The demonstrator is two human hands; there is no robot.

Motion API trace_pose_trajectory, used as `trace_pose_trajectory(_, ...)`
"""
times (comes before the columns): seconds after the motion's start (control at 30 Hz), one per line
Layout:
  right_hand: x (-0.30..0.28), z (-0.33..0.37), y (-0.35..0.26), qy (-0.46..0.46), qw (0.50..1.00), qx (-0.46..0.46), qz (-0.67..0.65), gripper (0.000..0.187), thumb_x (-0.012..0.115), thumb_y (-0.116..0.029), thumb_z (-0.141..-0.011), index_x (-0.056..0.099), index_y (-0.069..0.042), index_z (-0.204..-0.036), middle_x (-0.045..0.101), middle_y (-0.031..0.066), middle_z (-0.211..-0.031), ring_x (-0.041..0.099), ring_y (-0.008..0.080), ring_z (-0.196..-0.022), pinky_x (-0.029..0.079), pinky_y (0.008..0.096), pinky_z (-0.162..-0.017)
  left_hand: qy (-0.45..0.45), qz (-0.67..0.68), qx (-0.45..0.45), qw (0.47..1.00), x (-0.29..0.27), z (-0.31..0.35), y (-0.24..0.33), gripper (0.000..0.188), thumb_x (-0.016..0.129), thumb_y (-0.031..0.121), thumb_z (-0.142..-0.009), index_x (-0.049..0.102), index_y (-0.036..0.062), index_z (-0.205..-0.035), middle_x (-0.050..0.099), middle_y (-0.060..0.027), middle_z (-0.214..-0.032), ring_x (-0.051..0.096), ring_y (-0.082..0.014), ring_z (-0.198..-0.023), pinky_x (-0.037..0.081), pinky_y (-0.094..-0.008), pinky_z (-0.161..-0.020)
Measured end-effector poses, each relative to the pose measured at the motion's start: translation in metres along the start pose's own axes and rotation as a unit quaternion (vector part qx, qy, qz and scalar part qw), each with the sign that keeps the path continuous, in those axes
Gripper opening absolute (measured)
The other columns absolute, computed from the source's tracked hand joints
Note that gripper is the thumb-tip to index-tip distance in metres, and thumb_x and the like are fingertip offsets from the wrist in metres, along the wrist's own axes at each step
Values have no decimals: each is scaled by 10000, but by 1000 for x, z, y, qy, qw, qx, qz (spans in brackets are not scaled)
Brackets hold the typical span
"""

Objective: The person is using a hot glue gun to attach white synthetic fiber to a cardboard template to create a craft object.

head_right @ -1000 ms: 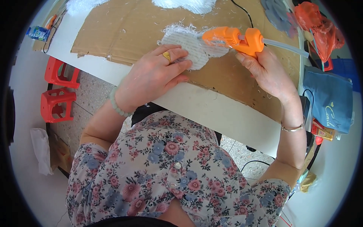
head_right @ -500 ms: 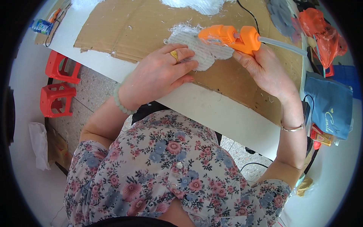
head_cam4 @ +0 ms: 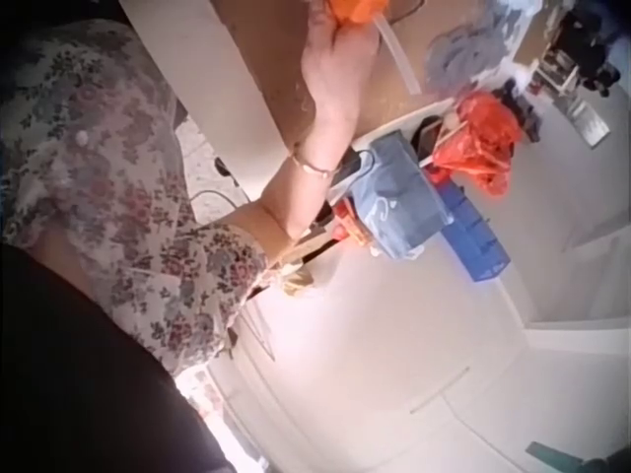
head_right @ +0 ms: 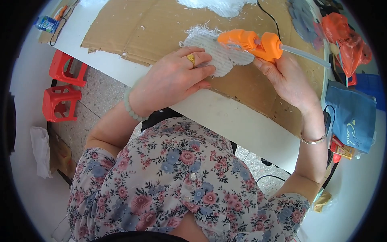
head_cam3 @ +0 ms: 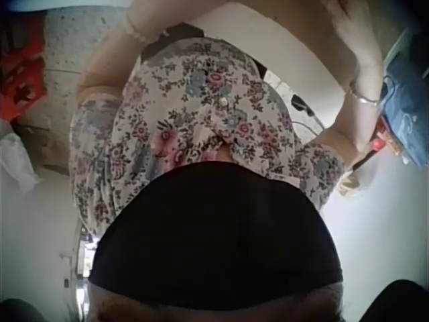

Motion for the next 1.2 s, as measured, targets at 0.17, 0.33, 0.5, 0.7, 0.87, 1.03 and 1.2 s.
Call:
trace_pose_trajectory(0.17, 0, -5, -8, 20, 999, -27, 25, 335, 521, -326, -943, 549, -11, -1054, 530, 23, -793, 488, 117, -689, 438, 254, -613, 2, 3, 1, 1000, 0, 0, 0, 205, 697, 174, -711, 625, 38, -848, 593, -76, -902, 572, -255, -943, 490, -341, -795)
trace_pose_trajectory(0.33, 0, -9, -12, 37, 998, -22, 37, 342, 524, -324, -942, 549, -3, -1057, 514, 21, -736, 477, 117, -643, 419, 260, -593, 3, -1, 3, 1000, 0, 0, 2, 210, 696, 176, -713, 622, 38, -853, 590, -78, -903, 574, -258, -939, 491, -343, -796)
trace_pose_trajectory(0.5, 4, -15, -17, 15, 999, -19, 35, 325, 527, -296, -942, 544, 1, -1073, 507, 18, -726, 471, 110, -637, 411, 259, -586, 1, -2, 0, 1000, 0, 0, 2, 218, 697, 179, -712, 622, 37, -859, 588, -80, -906, 574, -262, -937, 490, -344, -799)
trace_pose_trajectory(0.7, 8, -19, -23, -5, 1000, -21, 16, 311, 532, -270, -941, 536, -1, -1096, 512, 15, -735, 467, 106, -636, 412, 257, -586, 3, -5, -2, 1000, 0, -1, 3, 223, 702, 183, -706, 625, 35, -854, 602, -77, -906, 573, -259, -934, 487, -345, -809)
trace_pose_trajectory(0.87, 10, -22, -30, -12, 999, -43, 12, 299, 540, -257, -935, 536, -1, -1091, 517, 19, -757, 463, 107, -634, 412, 257, -584, 18, -10, 7, 1000, -4, -2, 6, 228, 711, 177, -672, 629, 28, -824, 615, -62, -872, 565, -236, -919, 483, -339, -806)
trace_pose_trajectory(1.03, 15, -24, -23, -56, 998, 0, 4, 282, 540, -242, -934, 537, -2, -1082, 527, 14, -767, 462, 96, -636, 413, 250, -588, 5, -26, 8, 1000, -4, -3, 7, 221, 711, 179, -656, 629, 39, -807, 618, -45, -872, 555, -216, -876, 469, -328, -788)
trace_pose_trajectory(1.2, 5, -23, -23, -13, 999, -35, -20, 284, 539, -235, -931, 545, -4, -1097, 555, 13, -795, 461, 90, -656, 410, 245, -595, 12, -38, 10, 999, -5, -2, 7, 223, 710, 190, -657, 627, 44, -803, 616, -37, -863, 552, -206, -866, 452, -332, -798)
Point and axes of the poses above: each hand's wrist, its own z-axis away from the middle knuckle, its own x-axis out of the palm, y = z × x, the point moved 10 cm from there along -z, towards the middle knuckle
